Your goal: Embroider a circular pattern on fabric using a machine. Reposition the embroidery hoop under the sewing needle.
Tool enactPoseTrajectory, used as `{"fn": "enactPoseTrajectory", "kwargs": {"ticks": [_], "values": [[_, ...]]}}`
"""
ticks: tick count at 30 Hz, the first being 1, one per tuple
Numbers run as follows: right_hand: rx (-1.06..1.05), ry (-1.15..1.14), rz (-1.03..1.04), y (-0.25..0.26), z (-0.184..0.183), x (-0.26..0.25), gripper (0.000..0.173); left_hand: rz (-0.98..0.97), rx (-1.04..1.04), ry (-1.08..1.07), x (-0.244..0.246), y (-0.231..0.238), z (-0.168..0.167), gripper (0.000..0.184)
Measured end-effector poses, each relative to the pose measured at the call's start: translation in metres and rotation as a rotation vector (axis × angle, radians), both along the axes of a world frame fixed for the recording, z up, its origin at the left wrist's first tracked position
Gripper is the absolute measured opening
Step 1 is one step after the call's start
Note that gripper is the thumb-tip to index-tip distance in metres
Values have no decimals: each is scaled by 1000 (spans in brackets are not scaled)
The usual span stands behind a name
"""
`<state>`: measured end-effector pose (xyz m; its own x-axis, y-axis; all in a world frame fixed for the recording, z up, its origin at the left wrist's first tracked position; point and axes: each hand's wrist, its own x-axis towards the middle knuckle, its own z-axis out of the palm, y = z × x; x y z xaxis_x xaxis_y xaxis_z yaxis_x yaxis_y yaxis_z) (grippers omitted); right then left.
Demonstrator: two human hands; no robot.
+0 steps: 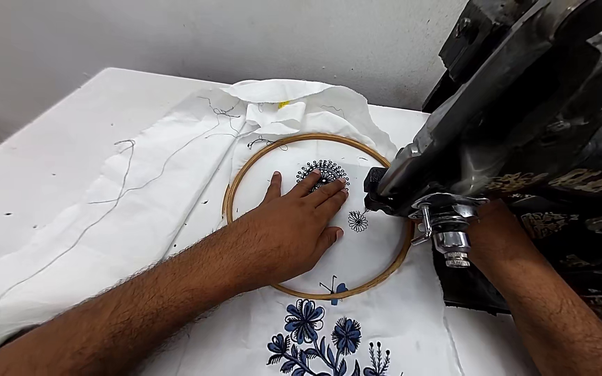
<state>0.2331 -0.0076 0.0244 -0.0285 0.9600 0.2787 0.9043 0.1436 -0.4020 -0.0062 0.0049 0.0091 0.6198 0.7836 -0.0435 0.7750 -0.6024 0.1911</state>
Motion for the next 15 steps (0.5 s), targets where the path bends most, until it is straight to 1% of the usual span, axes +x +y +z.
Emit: {"fn": "enactPoseTrajectory", "kwargs": {"ticks": [4, 10, 15], "values": [[28, 29, 15, -1, -4, 2, 16, 4, 12, 5, -1, 0, 0, 59], [-48, 81, -22, -2, 3, -1, 12, 9, -14, 39, 0, -5, 4, 59], [-129, -56, -38, -6, 11, -4, 13, 4, 4, 41, 0, -9, 4, 58]]}}
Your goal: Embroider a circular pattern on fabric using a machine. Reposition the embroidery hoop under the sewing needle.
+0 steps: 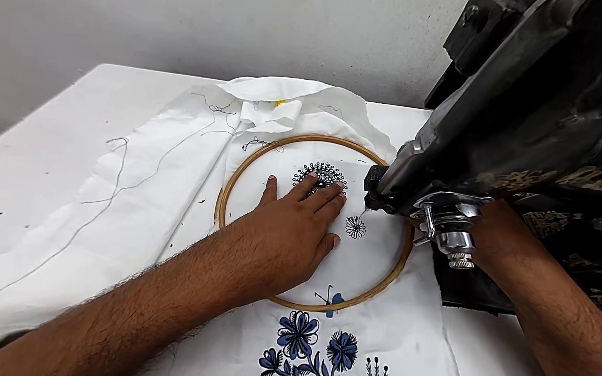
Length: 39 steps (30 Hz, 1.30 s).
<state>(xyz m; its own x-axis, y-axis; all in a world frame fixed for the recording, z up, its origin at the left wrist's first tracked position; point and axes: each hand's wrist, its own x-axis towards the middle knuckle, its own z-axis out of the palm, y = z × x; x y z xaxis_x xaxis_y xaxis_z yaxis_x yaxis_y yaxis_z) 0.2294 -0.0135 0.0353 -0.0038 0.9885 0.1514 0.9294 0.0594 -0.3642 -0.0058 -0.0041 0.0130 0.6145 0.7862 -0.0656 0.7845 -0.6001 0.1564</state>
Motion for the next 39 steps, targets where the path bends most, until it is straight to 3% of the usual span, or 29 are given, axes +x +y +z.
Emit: {"fn": "enactPoseTrajectory", "kwargs": {"ticks": [7, 28, 39], "values": [[156, 52, 62, 3, -11, 4, 16, 8, -11, -4, 0, 4, -1, 59], [63, 70, 59, 5, -11, 7, 11, 2, -7, 21, -1, 1, 1, 58], [178, 58, 72, 6, -14, 5, 14, 13, -2, -14, 1, 9, -3, 58]]}}
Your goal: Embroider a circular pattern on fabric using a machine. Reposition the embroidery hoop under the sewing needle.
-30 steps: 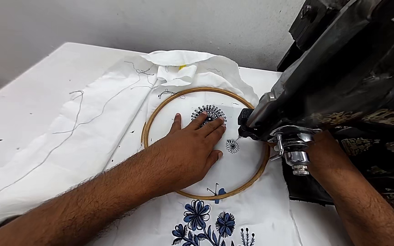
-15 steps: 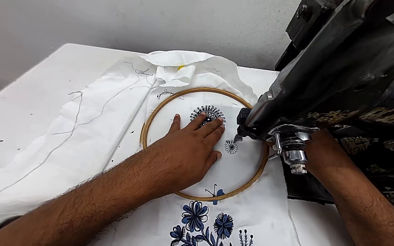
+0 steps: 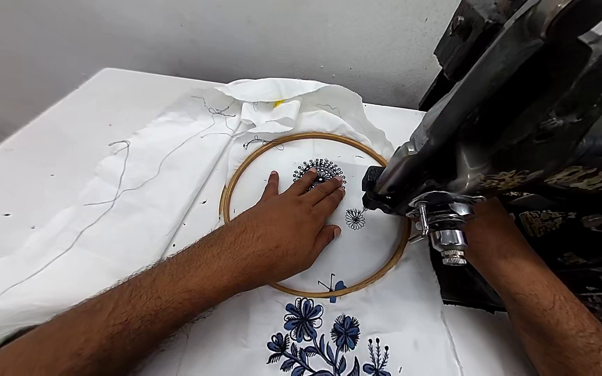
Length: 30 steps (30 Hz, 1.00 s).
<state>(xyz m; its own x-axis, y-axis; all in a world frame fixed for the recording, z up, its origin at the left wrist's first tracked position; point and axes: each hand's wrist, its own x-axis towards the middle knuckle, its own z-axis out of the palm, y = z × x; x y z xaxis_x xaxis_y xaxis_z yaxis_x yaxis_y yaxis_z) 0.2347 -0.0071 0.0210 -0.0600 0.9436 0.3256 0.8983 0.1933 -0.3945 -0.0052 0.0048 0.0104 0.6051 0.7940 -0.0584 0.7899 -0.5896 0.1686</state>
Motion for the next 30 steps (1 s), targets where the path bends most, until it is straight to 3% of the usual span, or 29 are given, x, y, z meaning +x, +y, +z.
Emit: {"fn": "enactPoseTrajectory", "kwargs": {"ticks": [4, 10, 13, 30], "values": [[-63, 108, -42, -2, 1, -2, 14, -1, -2, 6, -1, -1, 2, 58], [6, 16, 56, 1, -5, 5, 16, 1, -21, 37, -3, -4, 6, 58], [-72, 81, 25, -1, -2, 3, 11, -1, -27, 54, -4, -5, 7, 58], [-34, -36, 26, -1, 1, -1, 16, 5, -8, 33, -3, -3, 3, 59]]}}
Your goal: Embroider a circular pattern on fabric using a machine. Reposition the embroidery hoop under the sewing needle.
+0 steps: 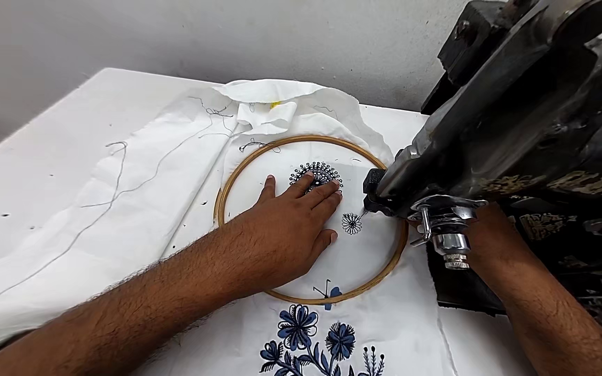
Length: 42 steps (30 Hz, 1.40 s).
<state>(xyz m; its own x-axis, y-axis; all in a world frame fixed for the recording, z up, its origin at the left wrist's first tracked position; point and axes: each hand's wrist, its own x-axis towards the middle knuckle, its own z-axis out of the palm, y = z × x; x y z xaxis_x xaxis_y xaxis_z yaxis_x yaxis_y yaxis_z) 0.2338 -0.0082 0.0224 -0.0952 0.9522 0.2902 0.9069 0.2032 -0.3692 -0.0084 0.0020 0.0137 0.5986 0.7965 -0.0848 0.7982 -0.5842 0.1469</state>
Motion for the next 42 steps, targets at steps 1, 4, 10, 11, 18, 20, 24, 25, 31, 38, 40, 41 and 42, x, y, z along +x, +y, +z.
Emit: {"fn": "enactPoseTrajectory", "kwargs": {"ticks": [1, 4, 10, 11, 18, 20, 24, 25, 31, 38, 40, 41, 42], "values": [[-12, -13, -24, -1, 3, -3, 17, -2, 1, -7, 0, 0, 0, 59], [36, 17, 8, 0, -2, 1, 16, -3, 2, -4, 0, 0, 0, 59], [6, 90, 18, 1, -6, 4, 19, -4, -9, 12, -1, -1, 3, 58], [-7, 69, 9, 0, -4, 3, 18, -1, -15, 8, -1, 0, 3, 58], [1, 31, -54, 1, 2, -3, 17, -2, 0, -28, 1, 3, -2, 58], [57, 21, -22, 2, -3, 0, 17, 0, 2, -38, 2, 4, -3, 58], [43, 106, -24, 0, -6, 2, 17, -1, -9, -32, 0, 5, -1, 58], [14, 125, -43, -1, -5, 1, 18, -3, -9, -30, -1, 4, -1, 58], [61, 96, 35, 1, -12, 6, 19, 3, -19, -9, -3, 2, 2, 57], [13, 100, 10, 0, -11, 7, 17, 1, -5, 1, -1, 3, 2, 58], [3, 68, 1, 0, -10, 7, 16, 4, -4, -7, -1, 3, 1, 58], [24, 72, 18, 1, -12, 7, 16, 6, -4, -11, -2, 3, 1, 58], [59, 77, 44, 2, -15, 8, 17, 6, -3, -12, -2, 4, 1, 58]]}}
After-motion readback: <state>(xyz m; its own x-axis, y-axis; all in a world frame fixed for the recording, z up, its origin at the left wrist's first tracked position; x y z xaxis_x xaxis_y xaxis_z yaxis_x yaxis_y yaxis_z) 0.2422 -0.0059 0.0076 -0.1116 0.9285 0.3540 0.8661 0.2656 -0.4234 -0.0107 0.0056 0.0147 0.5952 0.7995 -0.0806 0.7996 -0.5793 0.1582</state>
